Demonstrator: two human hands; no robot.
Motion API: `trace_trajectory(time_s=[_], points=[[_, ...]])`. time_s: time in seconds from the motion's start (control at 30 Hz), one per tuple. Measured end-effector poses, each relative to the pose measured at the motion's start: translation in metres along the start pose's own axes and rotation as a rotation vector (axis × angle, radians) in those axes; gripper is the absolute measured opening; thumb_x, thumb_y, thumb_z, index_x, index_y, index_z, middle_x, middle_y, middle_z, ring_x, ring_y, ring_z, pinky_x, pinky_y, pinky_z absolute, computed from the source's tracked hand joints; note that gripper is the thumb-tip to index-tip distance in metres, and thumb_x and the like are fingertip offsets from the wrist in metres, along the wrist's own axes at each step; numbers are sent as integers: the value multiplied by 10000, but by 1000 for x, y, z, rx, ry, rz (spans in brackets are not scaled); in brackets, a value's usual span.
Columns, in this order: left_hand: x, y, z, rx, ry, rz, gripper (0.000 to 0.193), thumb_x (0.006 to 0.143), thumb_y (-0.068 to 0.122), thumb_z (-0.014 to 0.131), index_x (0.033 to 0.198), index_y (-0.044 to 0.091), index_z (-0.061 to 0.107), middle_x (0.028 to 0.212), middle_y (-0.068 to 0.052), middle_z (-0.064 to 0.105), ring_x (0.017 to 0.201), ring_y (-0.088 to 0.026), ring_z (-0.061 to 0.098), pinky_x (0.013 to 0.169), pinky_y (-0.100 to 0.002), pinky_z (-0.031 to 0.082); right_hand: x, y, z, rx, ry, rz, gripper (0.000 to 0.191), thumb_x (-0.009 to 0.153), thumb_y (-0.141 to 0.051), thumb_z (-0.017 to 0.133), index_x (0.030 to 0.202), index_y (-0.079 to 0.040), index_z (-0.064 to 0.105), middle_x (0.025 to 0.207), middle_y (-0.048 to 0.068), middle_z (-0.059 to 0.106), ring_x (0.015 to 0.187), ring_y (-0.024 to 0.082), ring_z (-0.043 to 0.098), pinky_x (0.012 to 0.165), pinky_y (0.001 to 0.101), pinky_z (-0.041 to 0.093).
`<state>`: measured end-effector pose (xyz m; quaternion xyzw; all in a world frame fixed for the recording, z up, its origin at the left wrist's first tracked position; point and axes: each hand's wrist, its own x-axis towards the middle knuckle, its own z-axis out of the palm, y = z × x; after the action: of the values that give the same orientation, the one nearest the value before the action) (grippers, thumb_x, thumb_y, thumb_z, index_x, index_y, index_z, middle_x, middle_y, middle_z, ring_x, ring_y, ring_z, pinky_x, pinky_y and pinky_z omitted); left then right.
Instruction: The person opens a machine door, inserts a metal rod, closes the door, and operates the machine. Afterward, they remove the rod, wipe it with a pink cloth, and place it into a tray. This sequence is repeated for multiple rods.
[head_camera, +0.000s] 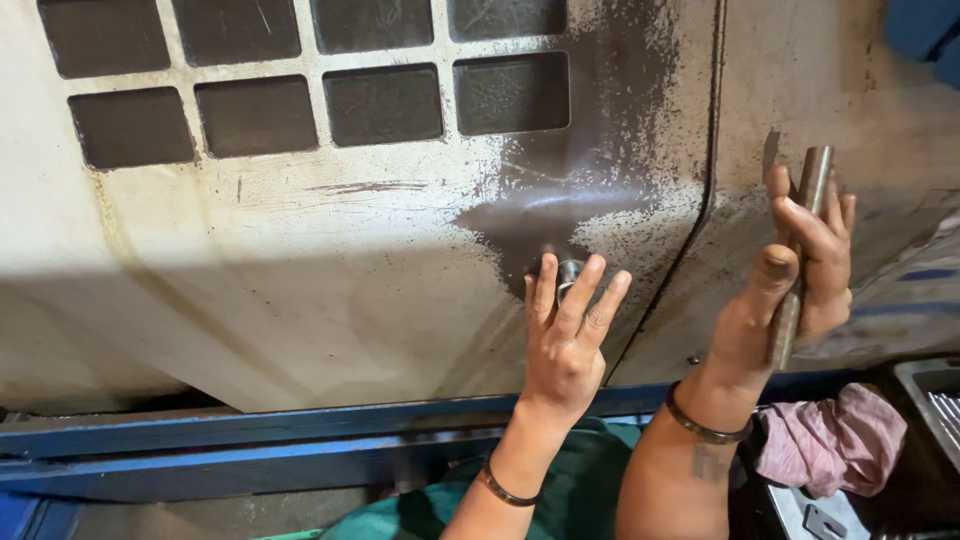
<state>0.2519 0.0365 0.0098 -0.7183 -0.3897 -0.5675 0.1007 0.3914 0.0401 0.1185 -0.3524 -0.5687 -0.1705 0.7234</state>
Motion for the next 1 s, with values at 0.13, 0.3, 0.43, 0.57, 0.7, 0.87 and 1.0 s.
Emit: trace_trajectory(time_s=[0.13,0.3,0.43,0.57,0.7,0.87,1.0], points=[[8,6,-13,11,4,13,605,988,-55,613,1505,256,572,1662,-10,381,1620,-383,208,1351,-595,132,2,-2,-2,2,5,2,599,1128,-590,468,1211,-14,611,1219,164,745,1321,256,646,1306,470,283],[23,2,-47,44,81,60,509,997,109,619,1490,226,571,1635,-57,410,1600,-376,185,1326,-553,31,1,-3,-1,44,14,1,599,1150,-590,479,1235,-13,618,1260,160,764,1299,239,676,1310,442,314],[36,-10,-73,101,167,65,454,1003,198,601,1457,197,595,1612,-74,427,1583,-364,196,1313,-540,21,1,-7,2,49,-4,-16,598,1146,-580,464,1205,-1,601,1236,163,746,1338,272,652,1280,450,333],[45,-18,-89,198,209,27,411,1023,130,592,1423,212,641,1605,-62,456,1596,-376,233,1347,-534,45,0,-16,10,78,-1,-11,583,1146,-553,482,1196,17,595,1204,185,731,1319,282,646,1261,455,330],[49,-25,-99,269,259,42,402,1022,105,587,1406,210,648,1589,-58,468,1583,-392,252,1348,-539,56,-4,-23,21,162,19,27,549,1146,-538,506,1192,1,601,1177,185,741,1292,256,655,1267,434,341],[67,-49,-104,350,322,-11,408,1017,82,570,1405,183,644,1574,-92,489,1574,-405,274,1337,-535,67,-12,-31,40,296,-4,29,492,1149,-508,545,1200,-25,629,1127,191,753,1247,223,688,1266,377,316],[84,-71,-94,474,302,-51,416,1067,189,453,1441,167,634,1578,-87,499,1557,-356,302,1318,-517,71,-16,-39,56,278,-35,18,471,1149,-496,537,1170,-35,634,1132,196,744,1242,218,670,1287,368,305]])
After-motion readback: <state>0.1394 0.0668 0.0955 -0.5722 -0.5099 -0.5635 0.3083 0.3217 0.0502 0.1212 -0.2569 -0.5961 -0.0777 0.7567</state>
